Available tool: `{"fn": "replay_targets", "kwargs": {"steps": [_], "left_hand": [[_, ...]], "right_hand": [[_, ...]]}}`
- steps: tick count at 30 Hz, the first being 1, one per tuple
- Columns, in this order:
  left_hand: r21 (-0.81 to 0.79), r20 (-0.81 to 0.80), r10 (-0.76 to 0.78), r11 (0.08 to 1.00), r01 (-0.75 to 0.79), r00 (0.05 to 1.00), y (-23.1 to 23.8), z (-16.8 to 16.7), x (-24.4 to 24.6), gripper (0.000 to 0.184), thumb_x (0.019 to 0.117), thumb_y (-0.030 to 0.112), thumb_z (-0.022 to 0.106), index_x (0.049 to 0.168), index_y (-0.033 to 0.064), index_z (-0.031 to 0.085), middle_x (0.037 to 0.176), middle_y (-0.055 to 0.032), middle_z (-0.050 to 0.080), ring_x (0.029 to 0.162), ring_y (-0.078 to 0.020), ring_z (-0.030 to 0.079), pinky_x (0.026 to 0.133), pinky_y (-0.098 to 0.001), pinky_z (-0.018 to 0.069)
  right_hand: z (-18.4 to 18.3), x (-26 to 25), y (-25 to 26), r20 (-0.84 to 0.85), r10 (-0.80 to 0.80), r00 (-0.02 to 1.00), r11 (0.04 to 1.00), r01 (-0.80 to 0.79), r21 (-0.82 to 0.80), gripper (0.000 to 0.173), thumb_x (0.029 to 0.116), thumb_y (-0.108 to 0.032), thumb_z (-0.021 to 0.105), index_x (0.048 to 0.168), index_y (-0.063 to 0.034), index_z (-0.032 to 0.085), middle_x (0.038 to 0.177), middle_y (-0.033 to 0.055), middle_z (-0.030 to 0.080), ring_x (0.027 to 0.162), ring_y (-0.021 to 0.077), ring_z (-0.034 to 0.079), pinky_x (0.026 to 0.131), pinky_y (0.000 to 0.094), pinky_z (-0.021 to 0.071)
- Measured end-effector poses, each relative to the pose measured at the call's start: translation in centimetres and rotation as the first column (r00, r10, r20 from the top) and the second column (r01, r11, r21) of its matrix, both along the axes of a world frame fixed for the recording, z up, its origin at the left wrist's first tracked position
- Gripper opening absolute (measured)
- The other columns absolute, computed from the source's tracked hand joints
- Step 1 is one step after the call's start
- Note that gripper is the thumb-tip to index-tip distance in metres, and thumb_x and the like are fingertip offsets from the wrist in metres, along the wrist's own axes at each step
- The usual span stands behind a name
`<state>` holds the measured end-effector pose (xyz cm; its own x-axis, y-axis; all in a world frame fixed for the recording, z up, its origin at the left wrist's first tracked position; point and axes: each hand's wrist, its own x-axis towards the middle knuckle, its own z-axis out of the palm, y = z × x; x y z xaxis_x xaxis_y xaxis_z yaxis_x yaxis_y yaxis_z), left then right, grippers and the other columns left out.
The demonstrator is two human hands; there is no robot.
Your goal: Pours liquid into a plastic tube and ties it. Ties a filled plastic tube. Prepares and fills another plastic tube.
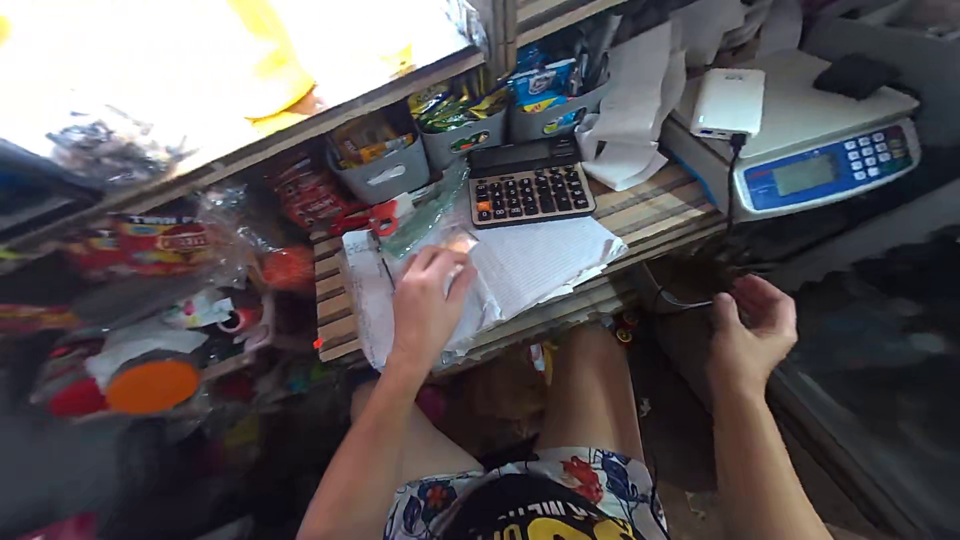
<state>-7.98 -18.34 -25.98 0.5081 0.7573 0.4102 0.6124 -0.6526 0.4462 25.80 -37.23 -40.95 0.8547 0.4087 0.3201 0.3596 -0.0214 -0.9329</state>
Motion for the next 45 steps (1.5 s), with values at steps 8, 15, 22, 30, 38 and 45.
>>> {"fn": "replay_targets", "kwargs": {"steps": [8, 15, 22, 30, 38, 45], "left_hand": [[-0.345, -0.169, 0.174, 0.912, -0.223, 0.970, 7.4, -0.1, 3.3, 0.050, 0.0979, 0.025, 0.070, 0.139, 0.0010, 0.055, 0.118, -0.0275, 0.066, 0.113, -0.0461, 0.063, 0.096, -0.0633, 0.0499], [-0.406, 0.154, 0.152, 0.910, -0.078, 0.976, 8.0, 1.8, 1.4, 0.028, 0.0952, 0.010, 0.072, 0.119, -0.0024, 0.065, 0.093, -0.0163, 0.073, 0.087, -0.0289, 0.070, 0.085, -0.0495, 0.0562], [-0.427, 0.417, 0.094, 0.898, 0.104, 0.904, 4.4, 5.9, -1.4, 0.025, 0.0932, 0.007, 0.073, 0.115, 0.0005, 0.062, 0.083, -0.0060, 0.071, 0.070, -0.0102, 0.067, 0.068, -0.0282, 0.0564], [-0.268, 0.255, -0.074, 0.953, 0.144, 0.964, -0.5, 8.4, -2.2, 0.020, 0.0982, 0.017, 0.070, 0.112, 0.0037, 0.066, 0.079, -0.0050, 0.071, 0.068, -0.0117, 0.069, 0.068, -0.0306, 0.0590], [-0.161, 0.555, -0.354, 0.842, 0.515, 0.753, -6.0, 6.2, -2.1, 0.023, 0.1016, 0.019, 0.062, 0.116, 0.0029, 0.068, 0.101, -0.0042, 0.070, 0.092, -0.0104, 0.067, 0.084, -0.0316, 0.0581], [0.052, 0.257, -0.337, 0.941, 0.335, 0.906, -7.1, 6.1, -1.9, 0.017, 0.1016, 0.018, 0.061, 0.092, 0.0108, 0.073, 0.081, 0.0048, 0.069, 0.081, -0.0067, 0.064, 0.099, -0.0430, 0.0447]], "right_hand": [[8.0, -10.2, -0.1, 0.140, 0.440, 0.887, 0.885, -0.455, 0.103, 0.036, 0.0960, -0.012, 0.064, 0.125, 0.0082, 0.058, 0.123, 0.0115, 0.064, 0.113, 0.0120, 0.065, 0.095, 0.0268, 0.0577], [11.6, -14.5, 3.6, 0.043, 0.786, 0.617, 0.616, -0.787, 0.036, 0.028, 0.0966, -0.017, 0.066, 0.121, -0.0019, 0.065, 0.117, 0.0076, 0.069, 0.109, 0.0152, 0.068, 0.094, 0.0320, 0.0600], [12.9, -18.2, 8.2, 0.446, 0.657, 0.608, 0.713, -0.693, -0.107, 0.028, 0.0953, -0.008, 0.065, 0.123, -0.0050, 0.068, 0.117, 0.0097, 0.066, 0.100, 0.0150, 0.069, 0.086, 0.0326, 0.0611], [16.3, -20.4, 10.8, 0.781, 0.390, 0.488, 0.754, -0.656, 0.034, 0.008, 0.0938, -0.015, 0.072, 0.097, -0.0105, 0.077, 0.105, 0.0067, 0.071, 0.106, 0.0236, 0.063, 0.093, 0.0431, 0.0486], [20.5, -19.3, 5.6, 0.060, 0.824, 0.564, 0.513, -0.786, 0.344, 0.005, 0.0960, -0.017, 0.068, 0.093, -0.0170, 0.072, 0.102, -0.0038, 0.067, 0.100, 0.0087, 0.064, 0.089, 0.0275, 0.0551], [21.0, -17.2, 4.6, 0.281, 0.728, 0.625, 0.632, -0.771, 0.076, 0.015, 0.1007, -0.016, 0.061, 0.114, -0.0110, 0.066, 0.098, -0.0035, 0.068, 0.087, 0.0045, 0.067, 0.078, 0.0215, 0.0583]]}}
